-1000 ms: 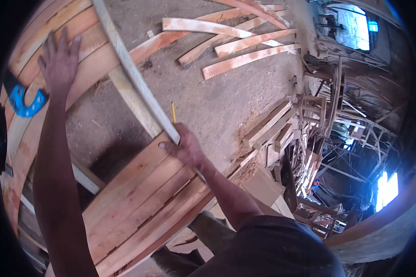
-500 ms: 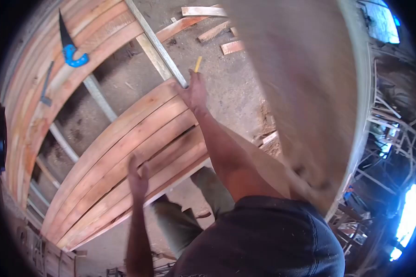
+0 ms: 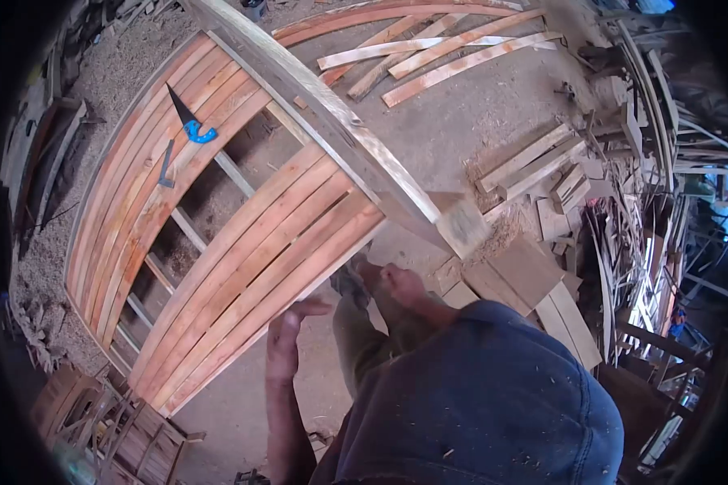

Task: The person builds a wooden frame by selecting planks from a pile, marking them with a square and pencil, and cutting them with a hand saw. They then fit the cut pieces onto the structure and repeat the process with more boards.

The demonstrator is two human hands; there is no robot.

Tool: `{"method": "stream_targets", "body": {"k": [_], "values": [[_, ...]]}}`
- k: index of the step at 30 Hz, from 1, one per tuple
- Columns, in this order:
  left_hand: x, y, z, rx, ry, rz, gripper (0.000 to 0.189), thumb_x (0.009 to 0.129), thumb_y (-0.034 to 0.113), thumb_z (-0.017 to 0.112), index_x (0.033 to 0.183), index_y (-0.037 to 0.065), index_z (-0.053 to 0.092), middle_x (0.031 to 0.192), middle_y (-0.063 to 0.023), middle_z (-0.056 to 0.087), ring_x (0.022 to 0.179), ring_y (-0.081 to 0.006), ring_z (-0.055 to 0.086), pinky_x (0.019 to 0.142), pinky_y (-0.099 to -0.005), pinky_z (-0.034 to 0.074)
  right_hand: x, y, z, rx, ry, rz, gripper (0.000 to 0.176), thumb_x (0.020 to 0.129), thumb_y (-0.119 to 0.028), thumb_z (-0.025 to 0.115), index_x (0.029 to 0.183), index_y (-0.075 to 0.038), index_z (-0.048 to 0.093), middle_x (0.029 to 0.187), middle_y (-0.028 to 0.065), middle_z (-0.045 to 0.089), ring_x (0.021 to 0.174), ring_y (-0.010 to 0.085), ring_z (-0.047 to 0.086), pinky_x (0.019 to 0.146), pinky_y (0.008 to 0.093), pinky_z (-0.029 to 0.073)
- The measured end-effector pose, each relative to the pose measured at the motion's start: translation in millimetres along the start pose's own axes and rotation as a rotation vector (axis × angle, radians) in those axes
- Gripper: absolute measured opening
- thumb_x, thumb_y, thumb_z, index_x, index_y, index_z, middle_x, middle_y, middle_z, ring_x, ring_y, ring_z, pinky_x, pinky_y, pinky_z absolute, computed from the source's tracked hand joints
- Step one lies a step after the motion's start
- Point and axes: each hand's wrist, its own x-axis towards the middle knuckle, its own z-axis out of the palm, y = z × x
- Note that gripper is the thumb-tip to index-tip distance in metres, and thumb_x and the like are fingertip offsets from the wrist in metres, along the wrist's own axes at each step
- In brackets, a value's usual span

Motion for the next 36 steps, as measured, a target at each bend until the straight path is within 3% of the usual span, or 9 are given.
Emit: {"method": "stream_targets", "body": {"k": [3,6,9,15,18,20,27,29,36], "values": [[22.9,132.8,59.5,-0.209,-0.559,0.444,0.094,0.096,0.082,0.032,0.114,0.000,0.074,0.118,-0.0159,0.074,0.132,-0.0390,0.058,0.113,-0.0524,0.040,-33.5,-13.6,-68.2,0.086,0.026,0.096,0.023,0.104,-0.028,0.057,0.094,-0.008,0.064,0.076,0.0123,0.070,0.078,0.0360,0.072,0.069,0.0442,0.055],[20.8,240.1,135.7,-0.258,-0.875,0.707,0.087,0.092,0.079,0.046,0.115,0.000,0.074,0.125,-0.0195,0.070,0.133,-0.0422,0.057,0.116,-0.0535,0.038,-48.7,7.7,-113.7,0.159,-0.002,0.271,0.024,0.103,-0.028,0.057,0.095,-0.007,0.064,0.076,0.0115,0.071,0.078,0.0337,0.072,0.070,0.0423,0.055],[27.7,305.0,188.6,-0.172,-1.014,0.598,0.072,0.100,0.063,0.043,0.111,0.000,0.077,0.124,-0.0219,0.071,0.130,-0.0428,0.060,0.120,-0.0616,0.028,-53.0,42.4,-158.1,0.051,0.074,0.331,0.029,0.100,-0.033,0.060,0.102,-0.006,0.067,0.086,0.0177,0.072,0.086,0.0382,0.071,0.078,0.0472,0.055],[124.6,284.6,275.2,0.424,-0.603,0.512,0.056,0.087,0.051,0.073,0.115,0.003,0.077,0.131,-0.0180,0.069,0.132,-0.0405,0.058,0.119,-0.0595,0.032,-72.6,170.4,-215.5,-0.041,0.271,0.484,0.039,0.097,-0.039,0.060,0.104,-0.002,0.071,0.092,0.0226,0.073,0.091,0.0402,0.072,0.084,0.0492,0.055],[204.0,219.3,288.1,1.394,0.215,0.485,0.045,0.082,0.035,0.082,0.115,0.006,0.074,0.137,-0.0208,0.062,0.138,-0.0454,0.048,0.121,-0.0590,0.028,-59.1,205.1,-278.9,0.172,0.241,0.790,0.043,0.097,-0.041,0.058,0.103,0.000,0.072,0.092,0.0207,0.076,0.084,0.0269,0.077,0.079,0.0389,0.059],[244.8,143.0,230.6,1.575,0.392,0.478,0.043,0.085,0.036,0.078,0.114,0.004,0.074,0.134,-0.0272,0.061,0.135,-0.0491,0.048,0.122,-0.0609,0.025,-39.1,255.9,-309.9,0.296,0.167,0.816,0.044,0.097,-0.041,0.058,0.103,0.001,0.071,0.084,0.0184,0.076,0.075,0.0254,0.076,0.073,0.0383,0.060],[256.8,145.9,249.8,1.660,0.386,0.127,0.037,0.089,0.037,0.075,0.102,0.003,0.075,0.123,-0.0155,0.071,0.118,-0.0342,0.065,0.113,-0.0538,0.039,13.7,318.6,-411.9,0.643,0.227,0.940,0.040,0.098,-0.039,0.059,0.091,-0.002,0.074,0.072,0.0113,0.075,0.060,0.0208,0.073,0.062,0.0381,0.060],[259.2,161.4,247.8,1.724,0.147,-0.264,0.066,0.099,0.058,0.058,0.136,0.004,0.065,0.135,-0.0229,0.066,0.131,-0.0424,0.055,0.117,-0.0526,0.038,35.9,334.6,-425.2,0.432,0.146,0.939,0.040,0.097,-0.040,0.060,0.089,-0.003,0.075,0.074,0.0122,0.076,0.062,0.0211,0.073,0.063,0.0382,0.060],[265.0,160.0,257.0,1.699,0.318,-0.117,0.063,0.099,0.058,0.054,0.105,0.001,0.078,0.107,-0.0227,0.076,0.111,-0.0418,0.066,0.112,-0.0538,0.042,150.5,324.9,-438.7,0.361,0.038,0.853,0.033,0.098,-0.035,0.059,0.100,-0.006,0.076,0.080,0.0128,0.076,0.066,0.0241,0.075,0.066,0.0404,0.060]]}}
